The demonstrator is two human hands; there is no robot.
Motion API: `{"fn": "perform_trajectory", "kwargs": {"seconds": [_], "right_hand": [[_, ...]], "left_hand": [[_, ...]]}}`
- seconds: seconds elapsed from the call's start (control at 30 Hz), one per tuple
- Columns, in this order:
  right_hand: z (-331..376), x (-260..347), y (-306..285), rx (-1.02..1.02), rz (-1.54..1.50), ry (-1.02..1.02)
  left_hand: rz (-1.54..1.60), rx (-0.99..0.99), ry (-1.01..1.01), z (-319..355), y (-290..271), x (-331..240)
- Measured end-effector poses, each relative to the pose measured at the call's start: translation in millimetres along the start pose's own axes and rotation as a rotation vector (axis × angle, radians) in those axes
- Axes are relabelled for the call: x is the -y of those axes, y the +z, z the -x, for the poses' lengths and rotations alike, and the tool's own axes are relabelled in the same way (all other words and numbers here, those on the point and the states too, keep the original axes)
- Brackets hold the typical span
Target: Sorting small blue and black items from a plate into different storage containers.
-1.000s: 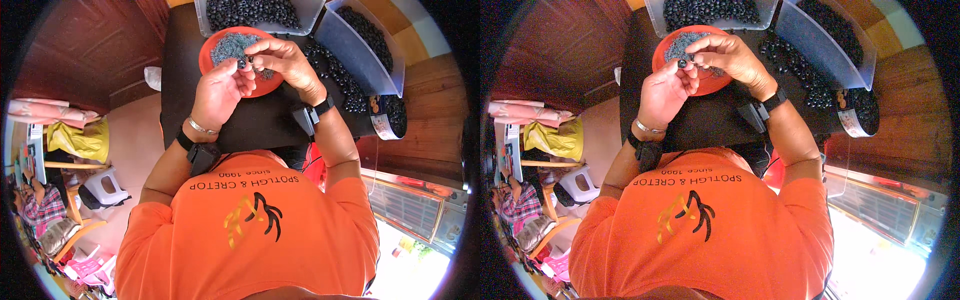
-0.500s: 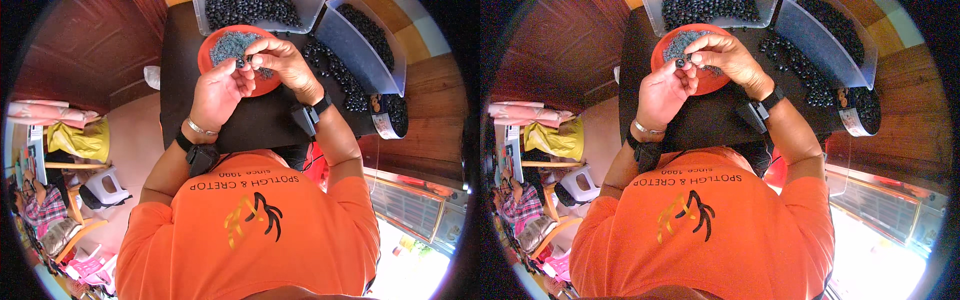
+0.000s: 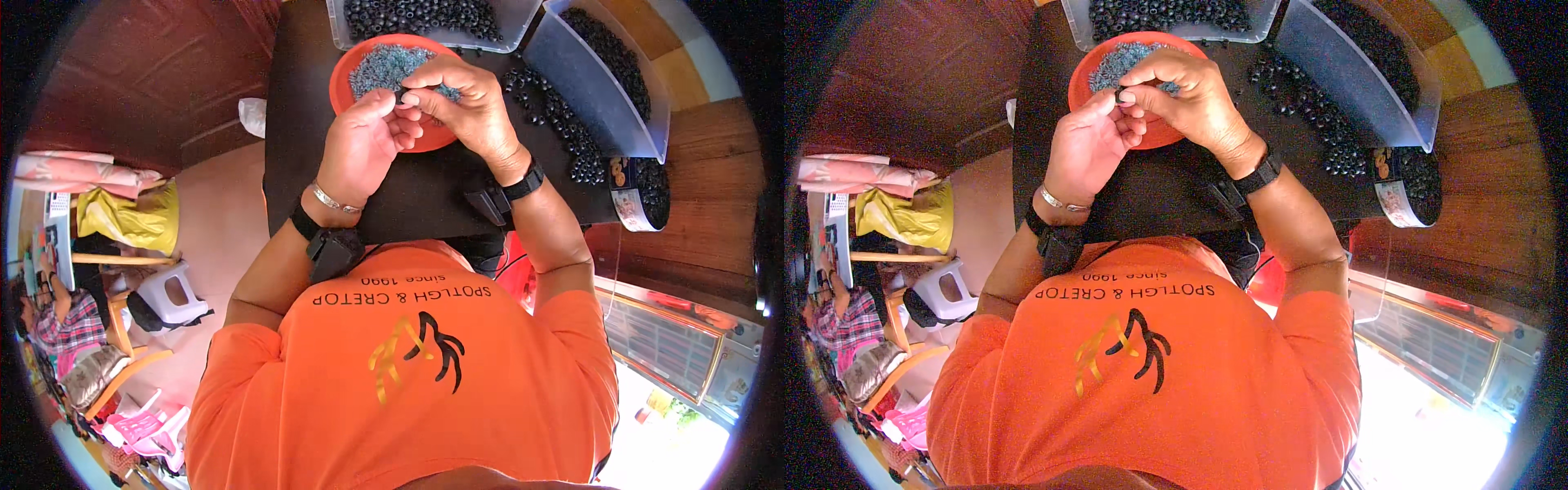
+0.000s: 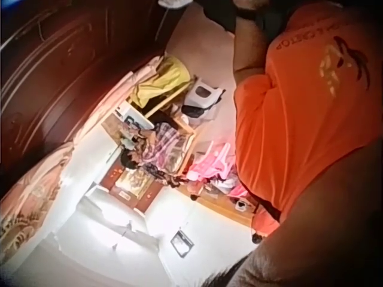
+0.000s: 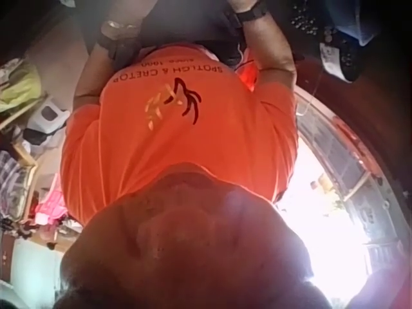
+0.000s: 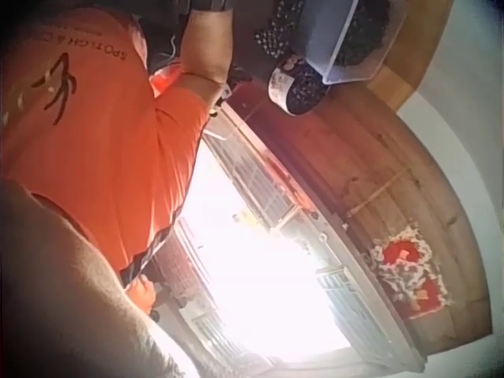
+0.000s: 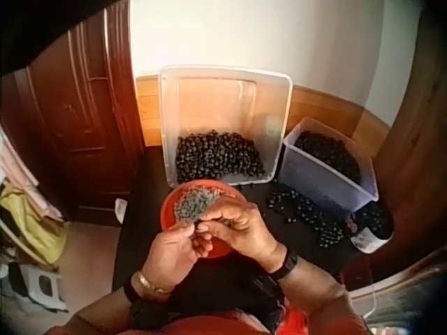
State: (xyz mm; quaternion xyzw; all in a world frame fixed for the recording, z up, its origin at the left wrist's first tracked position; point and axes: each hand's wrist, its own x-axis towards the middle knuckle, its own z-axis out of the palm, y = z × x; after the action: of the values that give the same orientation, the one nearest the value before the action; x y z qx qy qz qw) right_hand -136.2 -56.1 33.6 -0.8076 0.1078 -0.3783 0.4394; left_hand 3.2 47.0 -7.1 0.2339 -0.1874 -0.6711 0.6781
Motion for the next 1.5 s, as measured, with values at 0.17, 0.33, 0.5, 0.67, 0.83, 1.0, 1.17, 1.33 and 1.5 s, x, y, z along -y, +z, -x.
{"fn": "perform_trajectory", "kwargs": {"seconds": [0.17,0.33,0.5,0.67,0.83,1.0,1.17,1.33,1.5], "right_hand": [[-0.2,1.7,2.4,-0.044,0.117,-0.127],[-1.4,1.8,2.2,-0.058,0.306,-0.260],[1.0,4.8,3.0,-0.060,0.118,-0.049],[1.6,1.9,2.0,-0.062,0.022,0.016],[0.2,2.5,0.0,-0.079,0.050,-0.024],[0.3,1.4,0.9,-0.040,0.120,-0.036],[0.5,1.4,0.8,-0.023,0.193,-0.109],[-1.5,6.6,4.9,-0.048,0.383,-0.269],[-1.5,4.8,7.5,-0.102,0.449,-0.308]], "left_hand": [[-0.022,-0.016,0.015,0.9,1.0,-0.5],[-0.039,-0.020,0.037,2.3,0.9,-1.2],[-0.086,-0.036,0.057,3.5,5.7,-2.7],[-0.106,-0.038,0.066,3.9,6.7,-3.7],[-0.104,-0.041,0.062,4.2,4.1,-4.2],[-0.095,-0.072,0.050,4.3,5.3,-3.7],[-0.101,-0.070,0.066,3.1,4.3,-2.7],[-0.044,-0.051,0.071,3.2,5.9,-3.7],[-0.035,-0.042,0.064,3.4,9.7,-4.3]]}}
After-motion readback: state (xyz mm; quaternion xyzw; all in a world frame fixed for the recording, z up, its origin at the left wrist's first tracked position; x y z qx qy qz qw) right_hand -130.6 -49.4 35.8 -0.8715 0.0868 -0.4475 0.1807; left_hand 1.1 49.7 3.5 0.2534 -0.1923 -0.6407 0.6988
